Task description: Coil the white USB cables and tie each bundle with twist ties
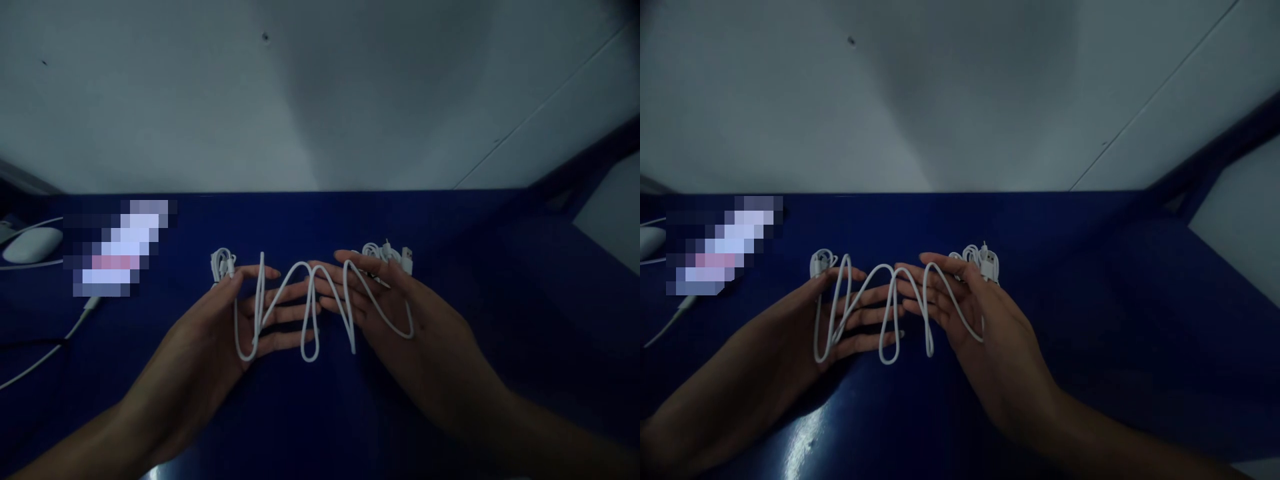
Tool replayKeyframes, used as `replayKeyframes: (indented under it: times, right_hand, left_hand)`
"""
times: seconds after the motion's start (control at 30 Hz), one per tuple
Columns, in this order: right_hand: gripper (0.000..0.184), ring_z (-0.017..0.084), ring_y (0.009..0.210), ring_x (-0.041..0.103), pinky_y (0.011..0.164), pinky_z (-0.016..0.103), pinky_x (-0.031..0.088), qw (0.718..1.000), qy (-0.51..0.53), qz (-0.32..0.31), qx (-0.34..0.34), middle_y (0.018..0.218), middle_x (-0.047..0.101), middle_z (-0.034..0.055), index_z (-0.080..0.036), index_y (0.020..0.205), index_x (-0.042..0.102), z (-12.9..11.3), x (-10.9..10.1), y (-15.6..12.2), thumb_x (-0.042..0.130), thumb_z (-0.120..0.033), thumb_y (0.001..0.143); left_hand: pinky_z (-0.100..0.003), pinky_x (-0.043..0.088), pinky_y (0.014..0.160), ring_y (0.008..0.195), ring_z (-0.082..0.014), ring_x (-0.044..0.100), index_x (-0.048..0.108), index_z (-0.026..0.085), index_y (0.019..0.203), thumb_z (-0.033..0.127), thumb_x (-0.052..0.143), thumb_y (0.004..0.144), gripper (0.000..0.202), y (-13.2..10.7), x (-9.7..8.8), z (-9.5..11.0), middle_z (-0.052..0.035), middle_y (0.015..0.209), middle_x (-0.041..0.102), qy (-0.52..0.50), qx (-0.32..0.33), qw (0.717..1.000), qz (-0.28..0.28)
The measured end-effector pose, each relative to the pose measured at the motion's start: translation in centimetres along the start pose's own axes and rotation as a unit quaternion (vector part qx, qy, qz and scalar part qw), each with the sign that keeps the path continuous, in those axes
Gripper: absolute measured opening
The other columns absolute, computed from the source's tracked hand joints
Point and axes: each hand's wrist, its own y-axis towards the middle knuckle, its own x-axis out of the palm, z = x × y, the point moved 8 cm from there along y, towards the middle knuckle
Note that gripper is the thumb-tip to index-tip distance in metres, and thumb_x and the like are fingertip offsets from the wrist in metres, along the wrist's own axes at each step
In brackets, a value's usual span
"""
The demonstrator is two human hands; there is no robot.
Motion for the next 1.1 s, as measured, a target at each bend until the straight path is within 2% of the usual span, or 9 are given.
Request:
replayKeyframes:
  times: [0.07, 0.2, 0.37, 0.47, 0.7, 0.83, 0.93, 1.0, 1.1]
  right_hand:
    - [0.030, 0.034, 0.148, 0.071, 0.130, 0.057, 0.055, 1.000, 0.020, -0.012, 0.005, 0.145, 0.081, 0.0076, -0.031, 0.124, 0.086, -0.1, 0.3, -0.1, 0.064, -0.049, 0.116]
    - [0.030, 0.035, 0.152, 0.068, 0.132, 0.059, 0.051, 1.000, 0.017, -0.024, 0.000, 0.145, 0.082, 0.0091, -0.030, 0.124, 0.085, -0.2, 0.4, -0.1, 0.067, -0.050, 0.113]
    - [0.031, 0.034, 0.154, 0.066, 0.136, 0.058, 0.045, 0.999, 0.029, -0.032, -0.004, 0.146, 0.082, 0.0077, -0.030, 0.127, 0.085, -0.1, 0.3, -0.1, 0.066, -0.051, 0.114]
    - [0.031, 0.031, 0.158, 0.063, 0.138, 0.055, 0.042, 0.998, 0.042, -0.037, 0.000, 0.151, 0.080, 0.0054, -0.031, 0.127, 0.084, 0.1, 0.4, -0.1, 0.062, -0.050, 0.116]
    - [0.039, 0.037, 0.157, 0.062, 0.127, 0.063, 0.055, 0.999, -0.021, -0.034, -0.010, 0.149, 0.080, 0.0081, -0.033, 0.128, 0.079, -0.4, 0.7, -0.1, 0.059, -0.061, 0.113]
    - [0.035, 0.035, 0.157, 0.063, 0.124, 0.060, 0.059, 0.995, -0.081, -0.039, -0.032, 0.145, 0.081, 0.0062, -0.035, 0.126, 0.081, -1.1, 1.1, -0.1, 0.062, -0.060, 0.110]
    - [0.027, 0.035, 0.160, 0.060, 0.127, 0.058, 0.057, 0.992, -0.105, -0.048, -0.040, 0.147, 0.081, 0.0033, -0.037, 0.124, 0.084, -1.4, 1.3, -0.3, 0.068, -0.052, 0.108]
    - [0.024, 0.033, 0.165, 0.054, 0.130, 0.056, 0.053, 0.989, -0.127, -0.063, -0.051, 0.152, 0.079, 0.0001, -0.039, 0.125, 0.085, -1.5, 1.4, -0.6, 0.071, -0.047, 0.106]
    - [0.032, 0.029, 0.175, 0.036, 0.137, 0.057, 0.042, 0.970, -0.209, -0.095, -0.083, 0.165, 0.069, -0.0083, -0.047, 0.137, 0.082, -1.4, 1.6, -1.1, 0.072, -0.049, 0.107]
  left_hand:
    - [-0.059, 0.070, 0.109, 0.140, -0.0461, 0.076, 0.077, 0.019, 0.133, 0.035, 0.055, 0.120, 0.030, 0.0, 0.1, 0.1, -0.0208, 0.154, 0.077, -0.004, 0.005, 1.000, -0.007]
    - [-0.060, 0.070, 0.110, 0.136, -0.0444, 0.078, 0.076, 0.019, 0.132, 0.037, 0.054, 0.120, 0.031, -0.1, 0.1, 0.1, -0.0202, 0.147, 0.081, -0.013, -0.012, 1.000, 0.020]
    - [-0.062, 0.061, 0.121, 0.146, -0.0439, 0.072, 0.078, 0.024, 0.138, 0.046, 0.059, 0.117, 0.036, -0.2, 0.7, -0.2, -0.0170, 0.147, 0.082, -0.036, -0.043, 0.998, 0.008]
    - [-0.064, 0.056, 0.126, 0.150, -0.0436, 0.069, 0.078, 0.025, 0.140, 0.049, 0.065, 0.114, 0.037, -0.2, 0.3, -0.7, -0.0150, 0.151, 0.081, -0.043, -0.056, 0.997, 0.014]
    - [-0.057, 0.060, 0.123, 0.146, -0.0402, 0.073, 0.081, 0.022, 0.130, 0.042, 0.067, 0.113, 0.030, -0.5, -0.7, -0.9, -0.0146, 0.149, 0.082, -0.043, -0.072, 0.996, 0.023]
    - [-0.051, 0.064, 0.117, 0.142, -0.0377, 0.075, 0.083, 0.020, 0.132, 0.042, 0.053, 0.119, 0.040, -0.4, 0.7, -0.6, -0.0154, 0.148, 0.082, -0.022, -0.067, 0.997, -0.040]
    - [-0.052, 0.064, 0.116, 0.142, -0.0384, 0.075, 0.082, 0.023, 0.137, 0.038, 0.048, 0.120, 0.042, -0.5, 1.4, -0.7, -0.0137, 0.151, 0.081, -0.014, -0.058, 0.995, -0.082]
    - [-0.052, 0.063, 0.116, 0.142, -0.0383, 0.075, 0.081, 0.024, 0.143, 0.035, 0.047, 0.120, 0.043, -0.5, 1.5, -1.1, -0.0129, 0.153, 0.080, -0.012, -0.057, 0.994, -0.093]
    - [-0.053, 0.062, 0.115, 0.146, -0.0399, 0.070, 0.077, 0.025, 0.150, 0.039, 0.045, 0.122, 0.044, -0.6, 1.5, -1.6, -0.0144, 0.159, 0.075, -0.018, -0.054, 0.991, -0.118]
